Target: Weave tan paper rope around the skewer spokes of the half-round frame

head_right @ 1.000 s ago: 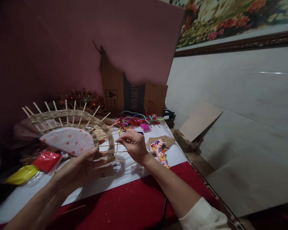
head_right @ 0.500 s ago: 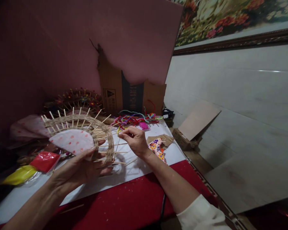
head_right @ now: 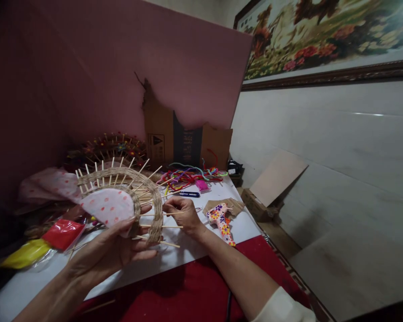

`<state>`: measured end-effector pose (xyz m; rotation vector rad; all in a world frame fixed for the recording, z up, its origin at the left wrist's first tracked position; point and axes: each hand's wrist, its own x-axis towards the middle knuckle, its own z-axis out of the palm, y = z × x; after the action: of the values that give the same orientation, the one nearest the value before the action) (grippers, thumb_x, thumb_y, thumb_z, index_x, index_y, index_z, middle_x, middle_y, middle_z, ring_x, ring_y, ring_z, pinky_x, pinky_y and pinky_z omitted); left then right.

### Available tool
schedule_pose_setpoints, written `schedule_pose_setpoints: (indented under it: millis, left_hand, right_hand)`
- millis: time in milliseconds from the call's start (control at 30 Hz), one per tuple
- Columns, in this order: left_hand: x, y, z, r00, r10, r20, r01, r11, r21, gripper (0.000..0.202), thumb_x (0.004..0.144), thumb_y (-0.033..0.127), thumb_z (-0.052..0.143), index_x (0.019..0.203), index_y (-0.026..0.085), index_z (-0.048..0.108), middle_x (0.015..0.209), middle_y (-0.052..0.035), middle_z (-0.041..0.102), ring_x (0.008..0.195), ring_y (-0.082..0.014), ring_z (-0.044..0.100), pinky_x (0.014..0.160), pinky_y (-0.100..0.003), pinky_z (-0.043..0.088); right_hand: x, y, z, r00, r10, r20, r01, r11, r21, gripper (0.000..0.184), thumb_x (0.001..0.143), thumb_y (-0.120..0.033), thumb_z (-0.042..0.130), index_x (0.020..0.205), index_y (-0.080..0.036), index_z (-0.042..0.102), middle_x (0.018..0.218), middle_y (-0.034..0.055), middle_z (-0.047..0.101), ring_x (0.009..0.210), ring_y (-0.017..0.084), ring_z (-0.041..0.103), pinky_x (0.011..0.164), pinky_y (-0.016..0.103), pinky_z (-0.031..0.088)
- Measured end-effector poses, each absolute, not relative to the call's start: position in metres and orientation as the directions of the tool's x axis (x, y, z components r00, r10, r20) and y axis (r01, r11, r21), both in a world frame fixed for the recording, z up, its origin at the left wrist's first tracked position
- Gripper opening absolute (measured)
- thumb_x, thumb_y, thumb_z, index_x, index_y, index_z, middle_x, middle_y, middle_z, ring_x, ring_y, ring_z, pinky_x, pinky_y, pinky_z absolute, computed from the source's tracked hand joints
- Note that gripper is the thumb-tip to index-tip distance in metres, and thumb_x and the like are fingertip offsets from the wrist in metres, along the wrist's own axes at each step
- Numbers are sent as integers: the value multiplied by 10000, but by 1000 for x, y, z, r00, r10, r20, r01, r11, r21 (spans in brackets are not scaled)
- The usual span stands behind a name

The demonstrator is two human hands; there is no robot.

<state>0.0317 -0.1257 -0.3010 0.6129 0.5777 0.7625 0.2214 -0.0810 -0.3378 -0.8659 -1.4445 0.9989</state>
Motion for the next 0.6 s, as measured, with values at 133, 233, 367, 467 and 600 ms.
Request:
schedule_pose_setpoints:
  millis: [133, 233, 367, 467, 600]
  left_hand:
    - [30, -128, -300, 574, 779, -252, -442, 554, 706, 476, 813, 213, 541, 1267, 173, 405, 891, -123, 703, 815, -325, 667, 805, -562, 450]
    - [30, -128, -298, 560, 785, -265, -412, 541, 733, 495, 804, 210, 550, 1277, 184, 406, 867, -117, 705, 762, -300, 676, 786, -547, 465]
    - [30, -127, -296, 524, 798, -297, -350, 520, 779, 496, 788, 221, 573, 1262, 168, 437, 878, -133, 700, 722, -282, 677, 778, -530, 476]
    - [31, -124, -299, 478, 816, -325, -313, 504, 805, 515, 763, 227, 604, 1252, 162, 454, 861, -128, 703, 686, -269, 679, 759, -507, 493]
    - [31, -121, -304, 472, 817, -332, -241, 482, 843, 621, 738, 288, 633, 1304, 175, 402, 941, -161, 694, 788, -312, 675, 747, -478, 499]
  right_hand:
    - [231, -76, -334, -56, 917, 394, 57, 397, -916, 332, 708, -467, 634, 611, -152, 593, 532, -33, 464, 500, 81, 383, 489, 222, 301]
    - [240, -69, -330, -27, 915, 403, 71, 404, -912, 371, 700, -509, 623, 602, -155, 575, 528, -28, 470, 498, 84, 386, 488, 228, 300]
    - [249, -64, -325, 22, 916, 401, 61, 399, -915, 416, 694, -546, 611, 565, -165, 506, 495, -55, 377, 461, 67, 297, 441, 218, 243]
    - [253, -63, -323, 48, 920, 389, 55, 387, -921, 426, 693, -555, 609, 562, -168, 486, 476, -65, 340, 441, 61, 250, 408, 217, 197]
    - [252, -67, -319, 59, 923, 380, 59, 376, -925, 420, 678, -535, 637, 546, -164, 490, 467, -60, 351, 443, 60, 263, 404, 217, 198]
